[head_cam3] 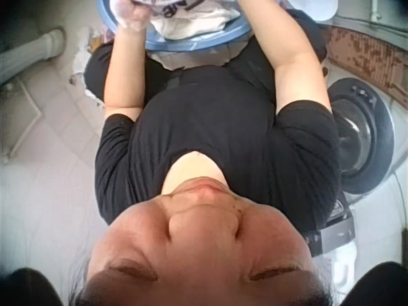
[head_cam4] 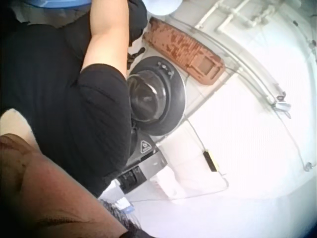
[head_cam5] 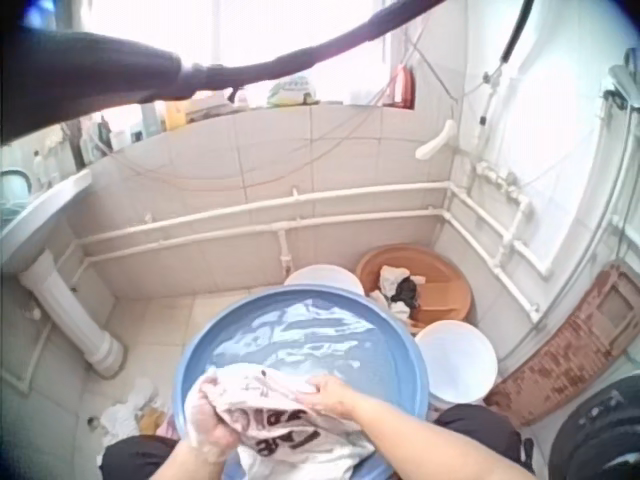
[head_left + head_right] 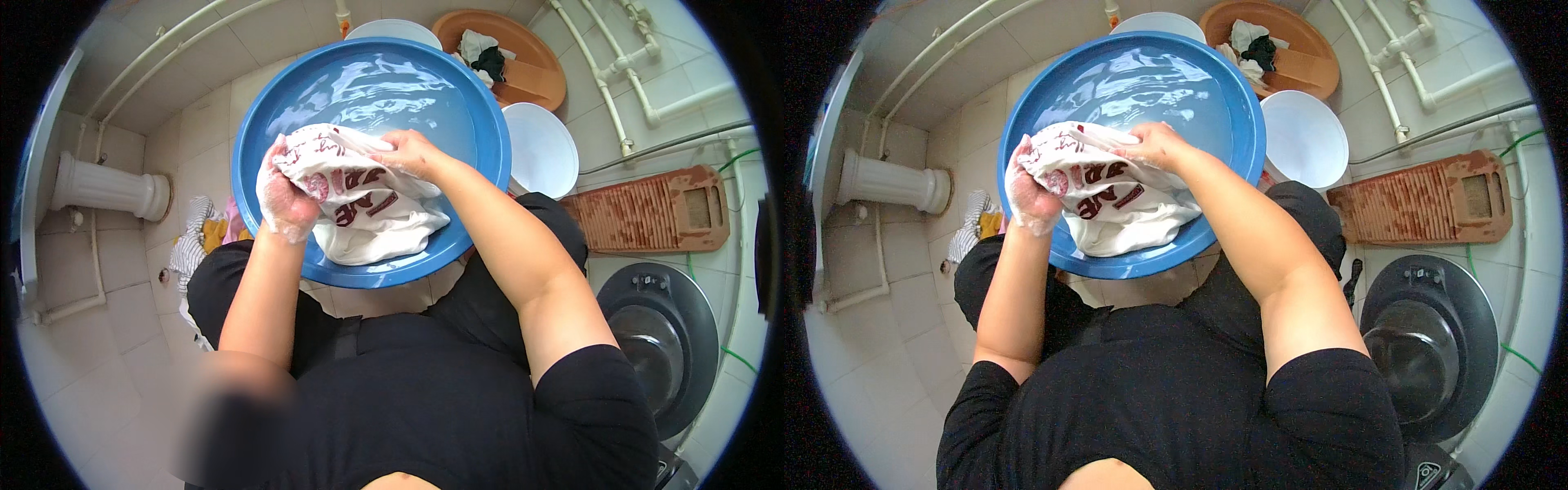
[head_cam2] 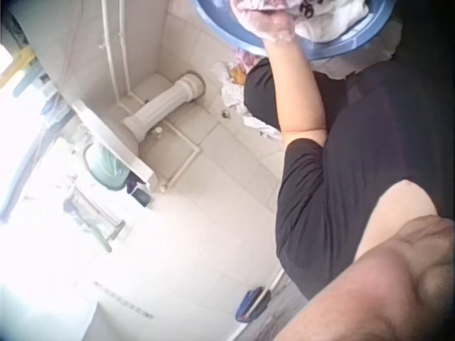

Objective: The person hand-washes clothes in a blue basin filled with water. They scrub and rinse a white t-shirt and a dark garment, using both hands to agitate the fabric and squeeze out water. The person occasionally lifts the clothes to inspect them before submerging them again.

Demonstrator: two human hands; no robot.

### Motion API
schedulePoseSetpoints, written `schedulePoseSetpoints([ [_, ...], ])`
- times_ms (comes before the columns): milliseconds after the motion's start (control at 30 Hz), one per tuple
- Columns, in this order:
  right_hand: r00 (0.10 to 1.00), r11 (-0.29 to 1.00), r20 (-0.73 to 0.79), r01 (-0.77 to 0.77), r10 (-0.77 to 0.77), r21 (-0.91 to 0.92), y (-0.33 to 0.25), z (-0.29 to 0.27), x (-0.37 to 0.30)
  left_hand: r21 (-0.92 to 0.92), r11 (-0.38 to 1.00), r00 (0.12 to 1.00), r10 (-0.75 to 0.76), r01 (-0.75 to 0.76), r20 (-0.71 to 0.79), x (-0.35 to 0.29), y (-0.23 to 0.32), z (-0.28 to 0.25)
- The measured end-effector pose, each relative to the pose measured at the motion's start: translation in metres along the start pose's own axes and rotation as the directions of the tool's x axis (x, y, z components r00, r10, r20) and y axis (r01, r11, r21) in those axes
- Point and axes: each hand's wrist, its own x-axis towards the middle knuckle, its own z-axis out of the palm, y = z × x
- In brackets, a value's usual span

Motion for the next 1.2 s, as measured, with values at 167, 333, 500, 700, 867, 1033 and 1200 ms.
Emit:
schedulePoseSetpoints([
  [167, 0.85, 0.816, -0.192, 0.525, -0.49, 0.242, -0.057, 0.023, -0.021, 0.066, 0.996, 0.978, -0.037, 0.051, -0.206, 0.002, -0.021, 0.003],
  [333, 0.651, 0.655, -0.112, 0.708, -0.75, -0.264, -0.09, 0.078, -0.07, 0.496, 0.867, 0.979, 0.054, 0.052, -0.198, -0.011, -0.048, -0.013],
  [500, 0.767, 0.893, -0.48, 0.271, -0.427, -0.36, -0.053, 0.045, -0.025, 0.091, 0.982, 0.976, -0.151, 0.167, -0.159, 0.006, -0.058, -0.014],
  [700, 0.622, 0.616, -0.156, 0.647, -0.768, -0.449, -0.075, 0.08, -0.068, -0.073, 0.997, 0.932, 0.044, -0.019, 0.361, 0.014, -0.079, -0.081],
  [867, 0.772, 0.908, -0.491, 0.272, -0.403, -0.319, -0.053, 0.047, -0.029, 0.198, 0.958, 0.975, -0.186, 0.207, -0.119, 0.008, -0.066, -0.02],
  [1033, 0.598, 0.612, -0.185, 0.668, -0.78, -0.422, -0.073, 0.084, -0.07, 0.226, 0.974, 1.0, -0.019, 0.022, -0.017, 0.002, -0.075, -0.055],
  [1200, 0.685, 0.783, -0.39, 0.476, -0.616, -0.401, -0.044, 0.05, -0.03, -0.013, 0.934, 0.93, -0.358, 0.358, -0.085, 0.005, -0.062, -0.017],
])
